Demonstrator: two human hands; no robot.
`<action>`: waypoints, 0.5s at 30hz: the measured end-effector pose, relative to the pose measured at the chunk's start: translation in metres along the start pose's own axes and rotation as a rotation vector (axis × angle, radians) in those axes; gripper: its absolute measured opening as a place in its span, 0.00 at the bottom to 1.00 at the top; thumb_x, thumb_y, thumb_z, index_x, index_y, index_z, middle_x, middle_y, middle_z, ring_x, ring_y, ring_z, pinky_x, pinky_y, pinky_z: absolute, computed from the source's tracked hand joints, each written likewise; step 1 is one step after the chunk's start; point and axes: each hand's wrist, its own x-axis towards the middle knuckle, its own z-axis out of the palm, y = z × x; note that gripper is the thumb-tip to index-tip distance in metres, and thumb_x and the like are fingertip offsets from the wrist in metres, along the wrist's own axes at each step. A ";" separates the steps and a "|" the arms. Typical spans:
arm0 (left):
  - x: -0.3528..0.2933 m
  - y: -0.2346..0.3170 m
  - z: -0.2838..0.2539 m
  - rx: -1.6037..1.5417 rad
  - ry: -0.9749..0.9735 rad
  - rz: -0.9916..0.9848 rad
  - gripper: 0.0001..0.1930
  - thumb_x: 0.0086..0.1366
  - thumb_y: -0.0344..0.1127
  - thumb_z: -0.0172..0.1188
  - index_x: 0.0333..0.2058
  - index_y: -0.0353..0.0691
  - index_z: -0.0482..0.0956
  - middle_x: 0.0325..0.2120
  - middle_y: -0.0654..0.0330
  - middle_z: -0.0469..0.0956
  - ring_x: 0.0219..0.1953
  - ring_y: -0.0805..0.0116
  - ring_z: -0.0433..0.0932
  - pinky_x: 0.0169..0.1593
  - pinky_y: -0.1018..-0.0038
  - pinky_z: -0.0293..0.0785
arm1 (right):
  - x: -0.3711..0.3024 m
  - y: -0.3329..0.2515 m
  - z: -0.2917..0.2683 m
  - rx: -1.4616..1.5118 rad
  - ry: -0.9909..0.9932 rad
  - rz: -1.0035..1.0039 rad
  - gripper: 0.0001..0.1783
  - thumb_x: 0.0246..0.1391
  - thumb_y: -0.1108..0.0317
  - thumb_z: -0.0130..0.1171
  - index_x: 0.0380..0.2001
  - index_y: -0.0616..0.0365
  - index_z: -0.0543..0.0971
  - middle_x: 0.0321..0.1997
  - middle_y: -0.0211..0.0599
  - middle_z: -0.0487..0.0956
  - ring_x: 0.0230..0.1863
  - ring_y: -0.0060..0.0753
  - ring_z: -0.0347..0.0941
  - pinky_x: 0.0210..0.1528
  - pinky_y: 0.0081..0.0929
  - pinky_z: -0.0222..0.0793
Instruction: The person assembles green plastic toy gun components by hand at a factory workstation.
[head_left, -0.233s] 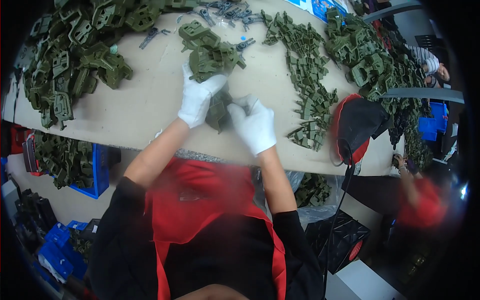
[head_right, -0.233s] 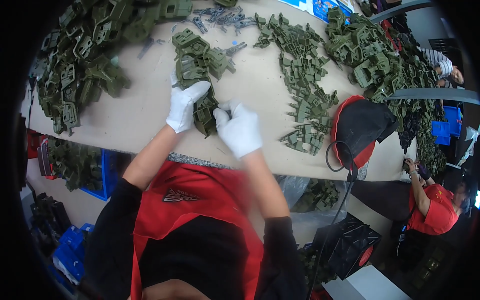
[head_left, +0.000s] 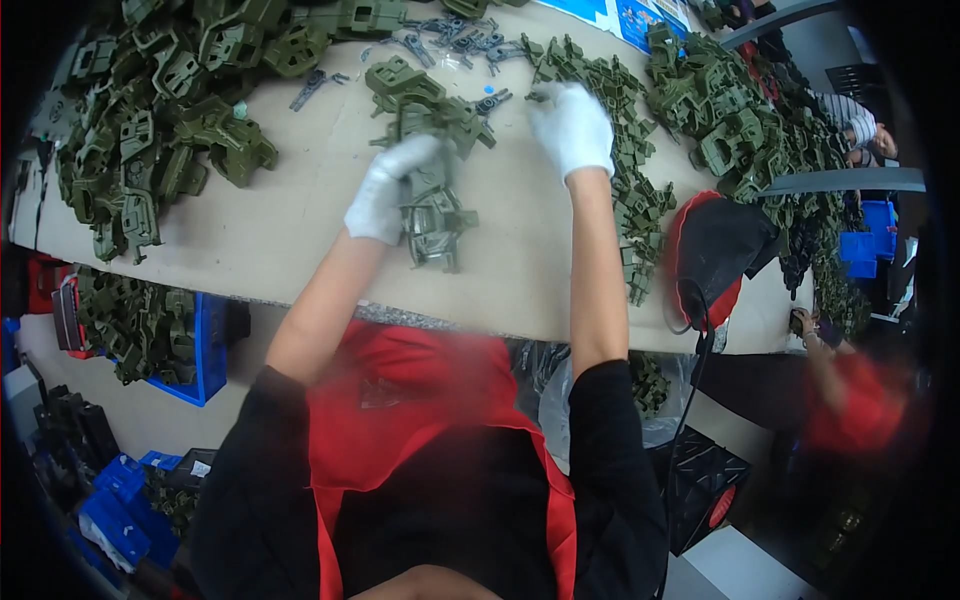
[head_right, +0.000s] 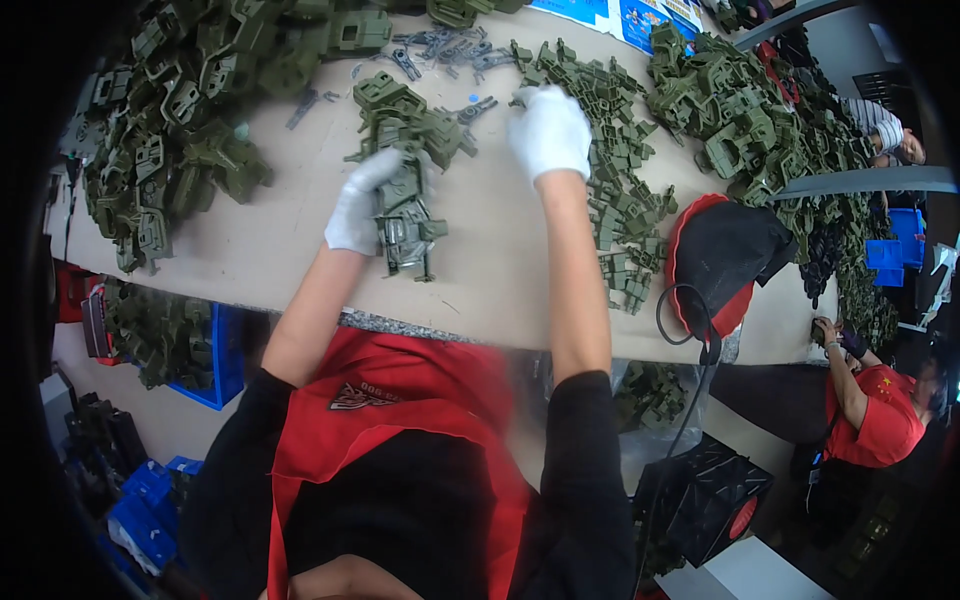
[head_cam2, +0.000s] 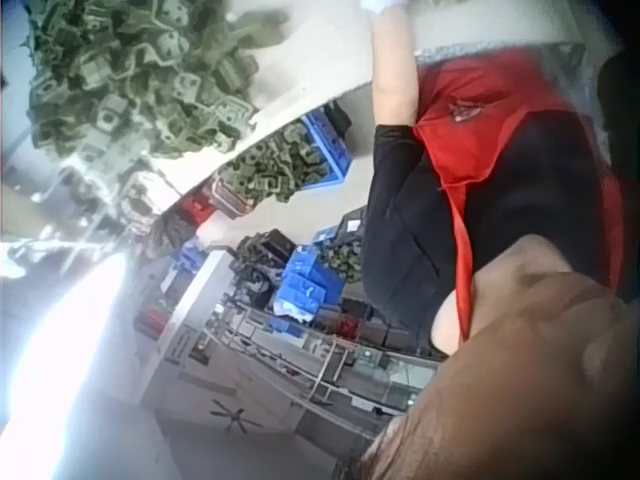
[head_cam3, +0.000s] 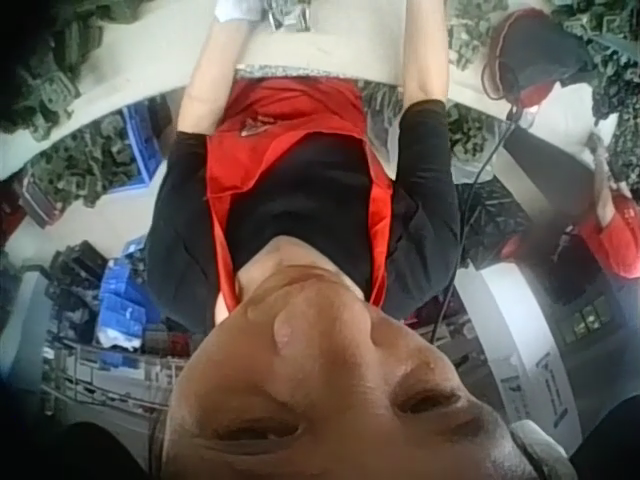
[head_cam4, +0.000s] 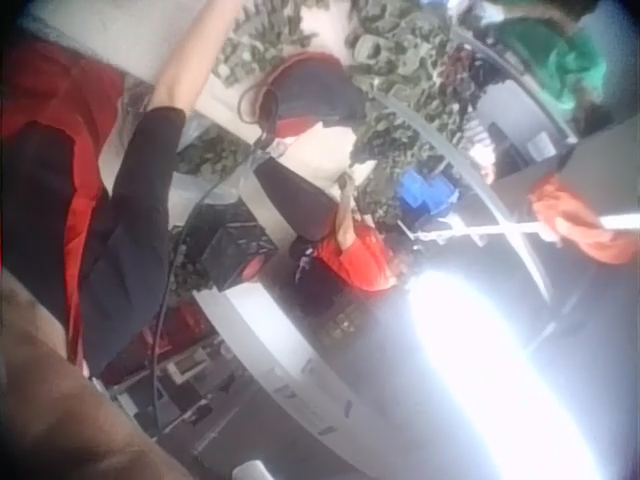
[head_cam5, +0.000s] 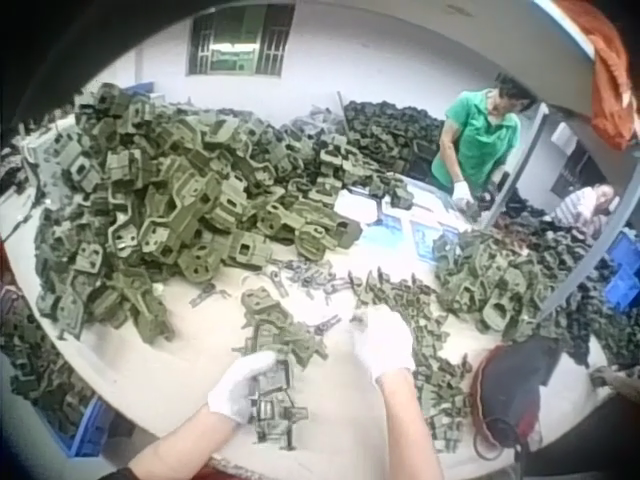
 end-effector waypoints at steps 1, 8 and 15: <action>0.000 0.010 -0.008 -0.108 -0.062 0.062 0.22 0.63 0.45 0.60 0.48 0.34 0.74 0.40 0.52 0.79 0.39 0.60 0.80 0.42 0.62 0.81 | 0.007 -0.007 -0.001 0.030 0.034 -0.069 0.23 0.46 0.52 0.62 0.45 0.51 0.82 0.46 0.41 0.82 0.45 0.45 0.79 0.50 0.35 0.73; -0.009 0.049 -0.020 -0.222 -0.107 0.429 0.37 0.60 0.65 0.56 0.56 0.39 0.69 0.46 0.50 0.76 0.47 0.53 0.76 0.49 0.55 0.77 | 0.008 -0.086 0.057 0.059 -0.159 -0.172 0.32 0.43 0.46 0.63 0.52 0.46 0.79 0.49 0.45 0.80 0.50 0.47 0.76 0.54 0.36 0.70; 0.006 0.033 -0.021 0.112 0.053 0.484 0.49 0.51 0.76 0.55 0.61 0.42 0.63 0.51 0.55 0.71 0.51 0.59 0.73 0.54 0.61 0.73 | 0.011 -0.040 0.039 0.541 -0.073 0.193 0.22 0.49 0.59 0.58 0.48 0.54 0.80 0.38 0.43 0.83 0.38 0.42 0.80 0.43 0.34 0.74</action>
